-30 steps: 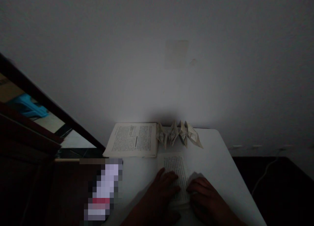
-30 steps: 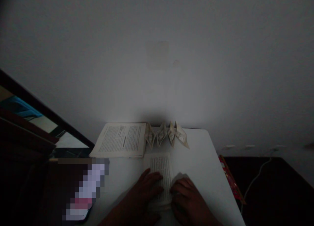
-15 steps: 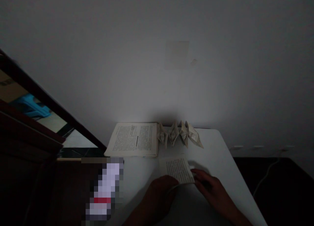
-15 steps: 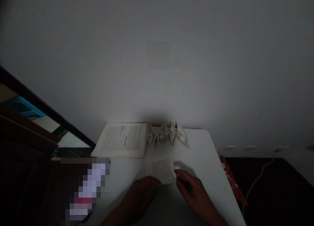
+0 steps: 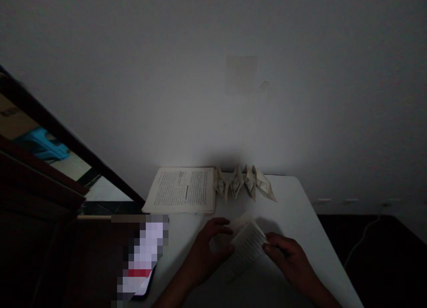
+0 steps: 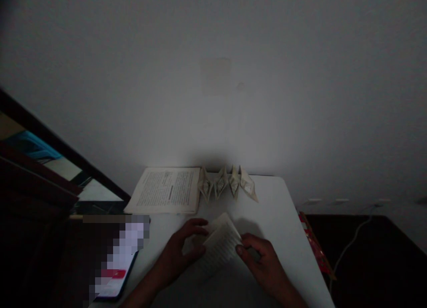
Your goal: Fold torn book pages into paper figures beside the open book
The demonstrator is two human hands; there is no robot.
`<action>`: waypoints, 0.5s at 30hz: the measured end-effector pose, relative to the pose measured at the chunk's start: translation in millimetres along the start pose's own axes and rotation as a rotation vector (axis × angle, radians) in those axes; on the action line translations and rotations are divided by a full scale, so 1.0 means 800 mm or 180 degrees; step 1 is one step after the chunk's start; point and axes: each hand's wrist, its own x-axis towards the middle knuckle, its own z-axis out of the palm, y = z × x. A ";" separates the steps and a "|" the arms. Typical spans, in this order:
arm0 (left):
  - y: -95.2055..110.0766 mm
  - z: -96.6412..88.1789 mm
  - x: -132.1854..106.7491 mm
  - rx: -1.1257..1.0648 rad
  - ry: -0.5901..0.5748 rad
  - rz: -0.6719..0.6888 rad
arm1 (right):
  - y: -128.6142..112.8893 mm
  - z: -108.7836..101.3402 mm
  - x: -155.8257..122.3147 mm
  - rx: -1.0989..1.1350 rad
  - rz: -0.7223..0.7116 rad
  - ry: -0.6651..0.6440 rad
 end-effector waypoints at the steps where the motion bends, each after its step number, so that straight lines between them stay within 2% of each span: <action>1: -0.001 -0.002 0.003 -0.0005 -0.0016 -0.0053 | -0.003 0.001 0.000 -0.0034 -0.0038 0.0011; 4: -0.004 0.000 0.010 -0.0240 -0.0091 -0.0281 | -0.014 0.005 0.003 -0.0055 -0.0172 0.0032; 7: -0.005 0.012 0.015 -0.0719 -0.0270 -0.0649 | -0.021 0.007 0.005 -0.0051 -0.0302 -0.0030; 9: -0.004 0.022 0.016 -0.0724 -0.0252 -0.0852 | -0.022 0.008 0.006 -0.0115 -0.0354 -0.0023; 15: 0.005 0.037 0.015 -0.0752 -0.0340 -0.0789 | -0.014 0.012 0.004 -0.0359 -0.0262 0.0138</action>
